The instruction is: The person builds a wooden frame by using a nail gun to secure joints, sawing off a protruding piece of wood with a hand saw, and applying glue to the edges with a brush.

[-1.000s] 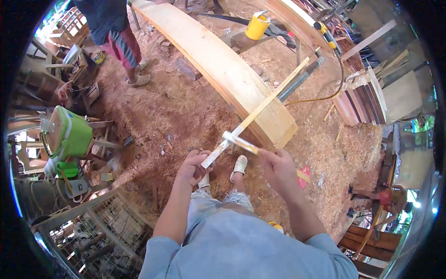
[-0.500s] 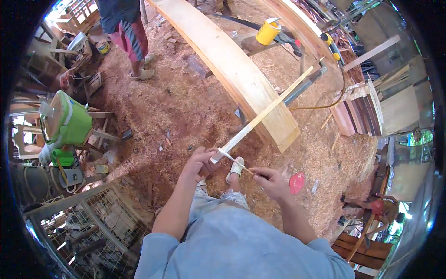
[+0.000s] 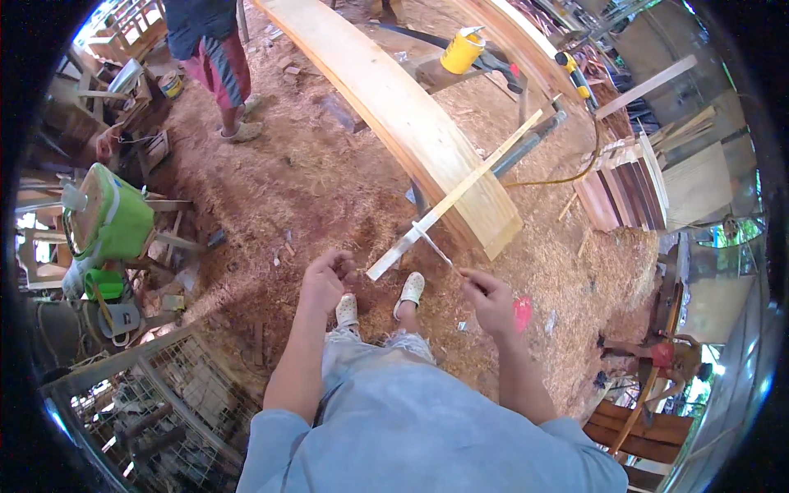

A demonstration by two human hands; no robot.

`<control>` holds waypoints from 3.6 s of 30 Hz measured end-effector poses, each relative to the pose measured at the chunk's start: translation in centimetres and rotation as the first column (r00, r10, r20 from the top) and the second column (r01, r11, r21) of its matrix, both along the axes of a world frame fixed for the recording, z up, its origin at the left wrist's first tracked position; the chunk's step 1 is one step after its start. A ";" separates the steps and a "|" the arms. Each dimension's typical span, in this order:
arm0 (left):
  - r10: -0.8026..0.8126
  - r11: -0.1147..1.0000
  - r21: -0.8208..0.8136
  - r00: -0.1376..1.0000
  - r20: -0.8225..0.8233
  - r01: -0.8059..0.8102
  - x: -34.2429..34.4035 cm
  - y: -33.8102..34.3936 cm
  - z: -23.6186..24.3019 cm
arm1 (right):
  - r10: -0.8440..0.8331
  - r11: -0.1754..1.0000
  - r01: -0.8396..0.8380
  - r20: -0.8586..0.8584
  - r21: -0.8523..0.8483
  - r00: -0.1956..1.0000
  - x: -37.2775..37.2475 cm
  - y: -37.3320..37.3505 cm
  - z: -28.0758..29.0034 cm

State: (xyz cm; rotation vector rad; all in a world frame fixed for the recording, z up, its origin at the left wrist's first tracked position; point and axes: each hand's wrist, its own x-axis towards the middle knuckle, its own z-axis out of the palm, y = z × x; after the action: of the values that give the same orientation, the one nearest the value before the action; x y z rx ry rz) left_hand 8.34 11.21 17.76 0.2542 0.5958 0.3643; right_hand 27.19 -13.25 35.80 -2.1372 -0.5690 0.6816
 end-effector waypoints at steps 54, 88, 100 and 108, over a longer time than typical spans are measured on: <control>0.017 0.999 0.039 0.683 -0.731 0.017 -7.5 -2.9 -15.1 | 0.207 0.939 -0.187 -0.039 0.289 0.978 12.5 5.0 4.9; 0.318 0.925 0.365 0.310 -0.896 0.107 5.0 -33.3 -2.0 | 0.490 0.859 -0.224 0.865 -0.460 0.104 55.6 30.4 10.6; 0.294 0.936 0.197 0.340 -0.893 -0.292 5.9 -33.0 -2.3 | 0.302 0.628 -0.700 0.722 0.340 0.622 44.2 18.9 2.5; 0.615 0.788 0.524 0.388 -0.686 -0.323 7.9 -25.7 4.1 | 0.039 0.760 -0.228 0.308 0.609 0.951 45.1 4.3 3.2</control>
State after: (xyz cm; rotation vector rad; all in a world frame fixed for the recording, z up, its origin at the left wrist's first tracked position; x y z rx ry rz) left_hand 16.22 -14.54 21.88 0.5820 1.6237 0.9420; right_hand 72.30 -8.98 38.99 -1.5469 -0.9640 0.1952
